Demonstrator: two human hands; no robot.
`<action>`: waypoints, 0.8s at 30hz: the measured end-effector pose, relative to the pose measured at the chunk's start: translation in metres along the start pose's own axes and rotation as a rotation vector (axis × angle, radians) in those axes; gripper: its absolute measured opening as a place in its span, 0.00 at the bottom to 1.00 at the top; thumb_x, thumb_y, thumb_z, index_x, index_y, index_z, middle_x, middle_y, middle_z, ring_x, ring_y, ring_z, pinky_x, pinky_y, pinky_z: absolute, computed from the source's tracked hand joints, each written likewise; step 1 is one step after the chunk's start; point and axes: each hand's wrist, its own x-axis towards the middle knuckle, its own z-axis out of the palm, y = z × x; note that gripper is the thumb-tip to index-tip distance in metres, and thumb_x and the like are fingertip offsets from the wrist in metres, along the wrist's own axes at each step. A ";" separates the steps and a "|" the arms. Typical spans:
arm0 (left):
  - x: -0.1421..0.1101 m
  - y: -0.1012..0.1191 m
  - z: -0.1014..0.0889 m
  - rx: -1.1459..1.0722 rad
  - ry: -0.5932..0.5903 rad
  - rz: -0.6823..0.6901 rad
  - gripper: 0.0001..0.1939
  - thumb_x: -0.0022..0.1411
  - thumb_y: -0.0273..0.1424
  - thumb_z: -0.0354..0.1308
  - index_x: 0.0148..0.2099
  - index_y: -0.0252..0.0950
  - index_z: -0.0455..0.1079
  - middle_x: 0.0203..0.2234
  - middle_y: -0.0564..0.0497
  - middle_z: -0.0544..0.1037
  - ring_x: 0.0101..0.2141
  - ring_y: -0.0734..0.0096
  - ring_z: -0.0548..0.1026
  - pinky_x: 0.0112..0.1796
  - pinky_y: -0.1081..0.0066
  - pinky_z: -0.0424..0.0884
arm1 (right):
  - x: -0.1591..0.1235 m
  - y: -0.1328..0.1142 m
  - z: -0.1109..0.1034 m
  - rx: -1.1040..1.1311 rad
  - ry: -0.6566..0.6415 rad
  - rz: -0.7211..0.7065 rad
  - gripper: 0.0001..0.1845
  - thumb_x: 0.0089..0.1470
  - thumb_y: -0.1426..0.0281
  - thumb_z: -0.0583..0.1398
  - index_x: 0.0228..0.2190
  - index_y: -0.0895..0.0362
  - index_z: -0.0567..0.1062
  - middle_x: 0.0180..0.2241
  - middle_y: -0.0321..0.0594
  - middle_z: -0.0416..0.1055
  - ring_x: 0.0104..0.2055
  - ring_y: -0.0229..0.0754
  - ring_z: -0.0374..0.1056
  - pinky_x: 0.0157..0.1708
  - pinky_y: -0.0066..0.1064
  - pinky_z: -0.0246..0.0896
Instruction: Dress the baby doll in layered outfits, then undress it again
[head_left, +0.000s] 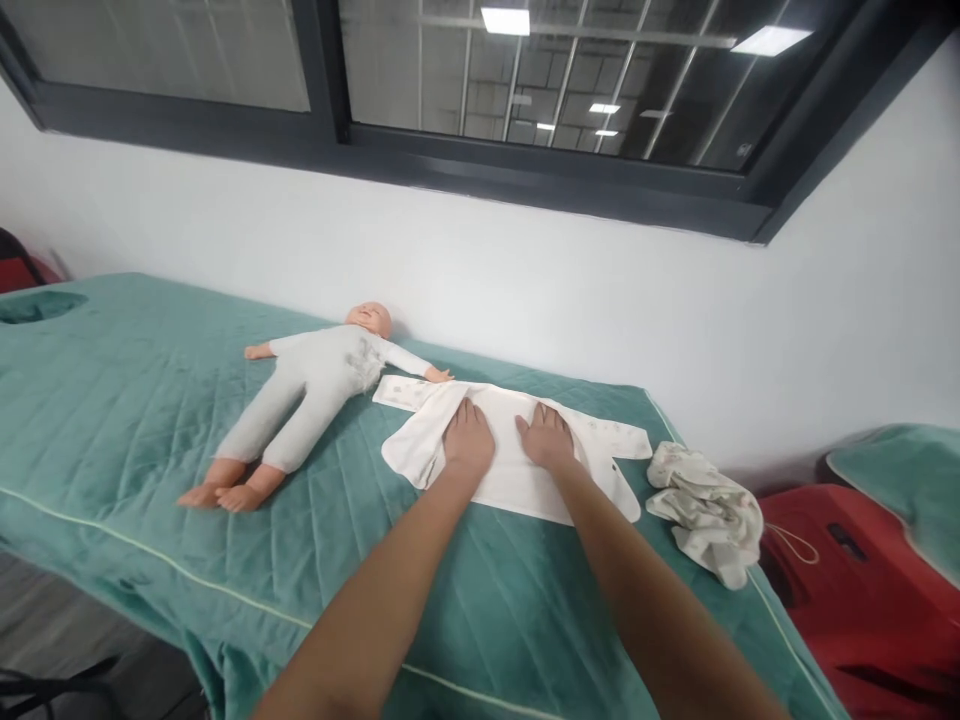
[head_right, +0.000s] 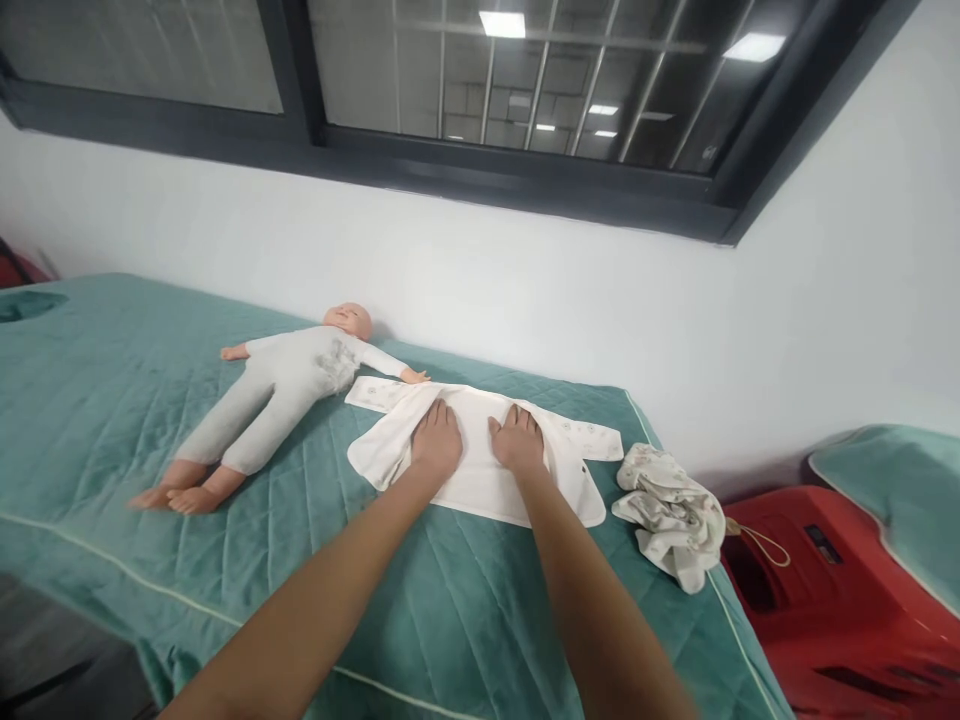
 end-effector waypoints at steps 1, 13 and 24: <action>-0.006 0.001 -0.002 -0.004 -0.005 0.002 0.30 0.63 0.22 0.41 0.67 0.24 0.56 0.64 0.31 0.60 0.66 0.51 0.55 0.63 0.48 0.53 | -0.004 0.000 0.000 -0.006 -0.012 -0.012 0.39 0.64 0.54 0.42 0.66 0.70 0.50 0.67 0.63 0.46 0.70 0.58 0.42 0.66 0.47 0.37; -0.076 -0.035 -0.063 -0.161 -0.058 0.265 0.23 0.68 0.33 0.46 0.63 0.33 0.62 0.63 0.45 0.65 0.63 0.68 0.61 0.63 0.68 0.58 | -0.066 -0.012 -0.026 0.038 -0.093 -0.216 0.34 0.64 0.58 0.49 0.63 0.70 0.58 0.65 0.64 0.54 0.68 0.57 0.50 0.63 0.46 0.46; -0.015 -0.276 -0.179 -0.067 0.248 -0.287 0.23 0.62 0.38 0.55 0.56 0.31 0.66 0.54 0.35 0.72 0.56 0.46 0.69 0.57 0.51 0.65 | 0.035 -0.201 -0.026 0.355 0.042 -0.415 0.25 0.62 0.63 0.51 0.57 0.62 0.64 0.58 0.53 0.66 0.60 0.50 0.60 0.59 0.37 0.53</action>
